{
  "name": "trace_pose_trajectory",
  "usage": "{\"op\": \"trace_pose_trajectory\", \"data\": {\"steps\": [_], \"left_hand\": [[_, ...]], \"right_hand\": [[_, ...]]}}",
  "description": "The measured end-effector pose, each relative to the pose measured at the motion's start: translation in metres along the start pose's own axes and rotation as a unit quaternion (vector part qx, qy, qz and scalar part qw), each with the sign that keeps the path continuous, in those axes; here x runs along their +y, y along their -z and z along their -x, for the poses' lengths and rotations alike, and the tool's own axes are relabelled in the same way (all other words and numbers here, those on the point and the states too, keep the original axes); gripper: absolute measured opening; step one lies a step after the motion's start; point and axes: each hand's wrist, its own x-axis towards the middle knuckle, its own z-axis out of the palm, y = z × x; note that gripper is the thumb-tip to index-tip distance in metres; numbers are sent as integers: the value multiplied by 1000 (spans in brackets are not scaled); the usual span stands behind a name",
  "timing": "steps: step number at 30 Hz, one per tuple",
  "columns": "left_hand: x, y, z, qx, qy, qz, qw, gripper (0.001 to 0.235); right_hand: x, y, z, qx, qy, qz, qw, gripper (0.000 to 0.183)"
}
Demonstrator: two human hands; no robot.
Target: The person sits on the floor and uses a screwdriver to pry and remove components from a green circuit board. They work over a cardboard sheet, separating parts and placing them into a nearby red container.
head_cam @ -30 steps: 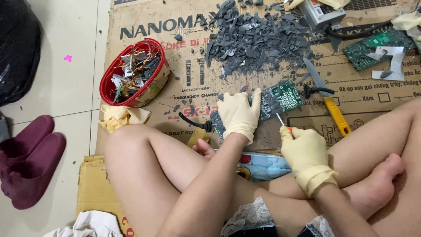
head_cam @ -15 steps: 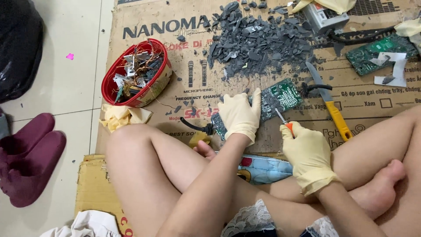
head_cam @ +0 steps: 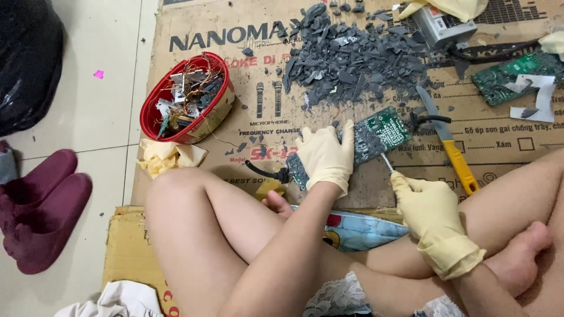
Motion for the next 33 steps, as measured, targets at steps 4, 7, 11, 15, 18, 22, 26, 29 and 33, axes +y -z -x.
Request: {"op": "trace_pose_trajectory", "data": {"steps": [4,7,11,15,18,22,26,29,33], "left_hand": [[1,6,2,7,-2,7,1000,64],[3,9,3,17,-6,20,1000,59],[2,4,3,25,-4,24,999,59],[0,4,2,31,-15,26,999,58],[-3,-6,-1,-5,-12,2,1000,69],[-6,-13,-3,3,-24,-5,1000,71],[-9,-17,-3,9,-24,-6,1000,71],[-8,-14,-3,8,-24,-14,1000,70],[-6,-10,-3,8,-20,-11,1000,70]], "right_hand": [[-18,11,18,-11,-4,-70,998,34],[-26,16,25,-19,8,-126,992,39],[-30,17,23,-5,7,-73,997,40],[-25,19,-6,-22,37,-68,997,44],[-21,20,-31,-14,19,-27,999,42],[-24,27,-27,-18,92,135,986,43],[-30,24,-4,-55,26,-138,989,41],[-41,24,0,-82,-13,-174,981,39],[-28,12,7,14,142,135,981,47]]}}
